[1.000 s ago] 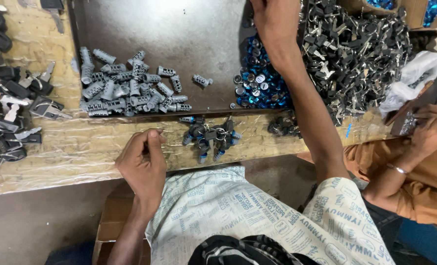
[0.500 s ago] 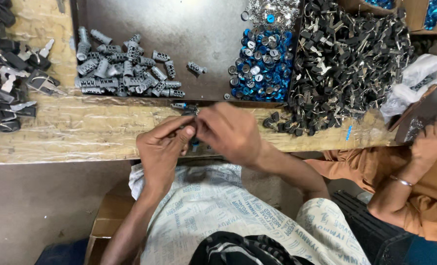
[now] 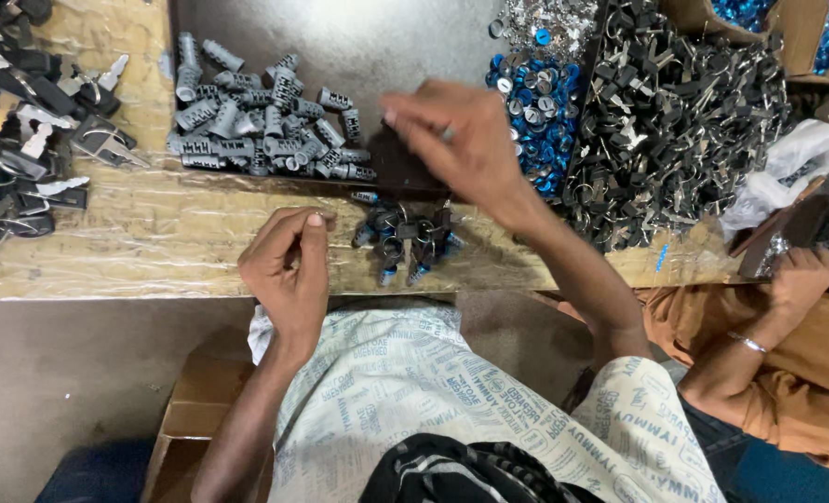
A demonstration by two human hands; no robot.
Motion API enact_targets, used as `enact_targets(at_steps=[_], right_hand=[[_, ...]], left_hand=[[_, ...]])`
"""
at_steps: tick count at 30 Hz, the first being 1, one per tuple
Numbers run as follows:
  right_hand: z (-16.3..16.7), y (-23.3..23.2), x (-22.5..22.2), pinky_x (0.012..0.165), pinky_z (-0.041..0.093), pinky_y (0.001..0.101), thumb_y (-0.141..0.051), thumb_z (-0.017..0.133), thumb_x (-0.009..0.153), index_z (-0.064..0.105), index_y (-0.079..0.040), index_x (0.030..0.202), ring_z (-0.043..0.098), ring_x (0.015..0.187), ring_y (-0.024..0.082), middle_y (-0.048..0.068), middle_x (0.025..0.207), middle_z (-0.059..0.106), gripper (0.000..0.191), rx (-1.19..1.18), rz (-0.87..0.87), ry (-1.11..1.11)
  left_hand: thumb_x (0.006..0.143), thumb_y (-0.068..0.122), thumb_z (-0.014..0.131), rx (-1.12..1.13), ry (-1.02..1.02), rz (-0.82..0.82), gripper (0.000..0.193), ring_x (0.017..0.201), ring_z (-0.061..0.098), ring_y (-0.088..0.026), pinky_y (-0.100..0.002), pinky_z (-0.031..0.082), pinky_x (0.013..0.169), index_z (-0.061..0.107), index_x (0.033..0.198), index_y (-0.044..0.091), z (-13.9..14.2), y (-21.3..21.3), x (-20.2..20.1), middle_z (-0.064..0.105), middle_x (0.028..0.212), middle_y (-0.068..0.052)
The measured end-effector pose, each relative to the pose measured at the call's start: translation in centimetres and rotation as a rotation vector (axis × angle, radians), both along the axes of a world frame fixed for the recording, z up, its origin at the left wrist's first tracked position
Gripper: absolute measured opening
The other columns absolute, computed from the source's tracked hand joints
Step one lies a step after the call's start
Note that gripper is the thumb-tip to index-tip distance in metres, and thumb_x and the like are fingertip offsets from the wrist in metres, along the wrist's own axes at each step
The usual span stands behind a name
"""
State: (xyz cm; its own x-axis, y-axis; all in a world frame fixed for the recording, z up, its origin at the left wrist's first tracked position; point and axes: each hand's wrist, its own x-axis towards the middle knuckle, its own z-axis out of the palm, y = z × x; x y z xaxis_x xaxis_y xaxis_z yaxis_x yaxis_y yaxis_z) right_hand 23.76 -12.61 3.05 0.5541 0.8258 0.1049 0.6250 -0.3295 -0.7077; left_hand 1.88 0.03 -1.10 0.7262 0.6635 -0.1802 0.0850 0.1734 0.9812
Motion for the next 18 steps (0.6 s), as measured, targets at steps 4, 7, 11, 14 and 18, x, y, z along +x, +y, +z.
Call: enact_targets(at_steps=[4, 7, 11, 14, 18], right_hand=[[-2.3, 2.4, 6.3, 0.063, 0.051, 0.0352, -0.005, 0.08, 0.1, 0.077, -0.005, 0.115, 0.067, 0.071, 0.022, 0.013, 0.095, 0.073, 0.015, -0.018, -0.054, -0.321], [-3.4, 3.3, 7.6, 0.064, 0.05, 0.0381, -0.004, 0.081, 0.098, 0.077, -0.004, 0.118, 0.065, 0.069, 0.026, 0.014, 0.096, 0.072, 0.02, -0.038, -0.045, -0.389], [-4.2, 3.9, 8.3, 0.076, 0.054, 0.0396, 0.002, 0.073, 0.1, 0.071, -0.005, 0.12, 0.068, 0.086, 0.033, 0.016, 0.104, 0.07, 0.022, -0.006, 0.059, -0.466], [-4.5, 3.8, 8.8, 0.068, 0.052, 0.0377, 0.0, 0.075, 0.097, 0.07, -0.001, 0.11, 0.065, 0.078, 0.031, 0.016, 0.092, 0.068, 0.014, 0.033, 0.067, -0.496], [-4.0, 2.3, 9.1, 0.064, 0.045, 0.0288, -0.003, 0.073, 0.108, 0.073, 0.001, 0.108, 0.059, 0.07, 0.012, 0.006, 0.086, 0.069, 0.004, 0.012, -0.117, 0.062]], left_hand=[[0.11, 0.002, 0.065, 0.276, 0.011, 0.094, 0.015, 0.088, 0.068, -0.011, -0.024, 0.052, 0.072, 0.074, 0.118, -0.006, -0.1, 1.0, 0.6, 0.073, 0.105, -0.011], [0.108, 0.004, 0.071, 0.324, 0.0, 0.132, 0.012, 0.09, 0.068, -0.014, -0.026, 0.054, 0.077, 0.074, 0.116, -0.006, -0.2, 1.0, 0.7, 0.074, 0.106, -0.011], [0.105, 0.005, 0.068, 0.171, 0.094, 0.134, 0.011, 0.067, 0.058, -0.008, -0.023, 0.044, 0.06, 0.072, 0.105, -0.005, -0.3, 0.8, 0.4, 0.07, 0.092, -0.008], [0.107, 0.006, 0.062, 0.029, 0.058, 0.117, 0.012, 0.061, 0.056, -0.004, -0.021, 0.041, 0.054, 0.068, 0.103, -0.003, -0.7, 0.8, 0.3, 0.068, 0.092, -0.005], [0.11, 0.006, 0.061, 0.11, -0.02, 0.083, 0.012, 0.068, 0.055, -0.005, -0.022, 0.042, 0.058, 0.067, 0.105, -0.004, -1.3, 0.9, 0.1, 0.067, 0.092, -0.004]])
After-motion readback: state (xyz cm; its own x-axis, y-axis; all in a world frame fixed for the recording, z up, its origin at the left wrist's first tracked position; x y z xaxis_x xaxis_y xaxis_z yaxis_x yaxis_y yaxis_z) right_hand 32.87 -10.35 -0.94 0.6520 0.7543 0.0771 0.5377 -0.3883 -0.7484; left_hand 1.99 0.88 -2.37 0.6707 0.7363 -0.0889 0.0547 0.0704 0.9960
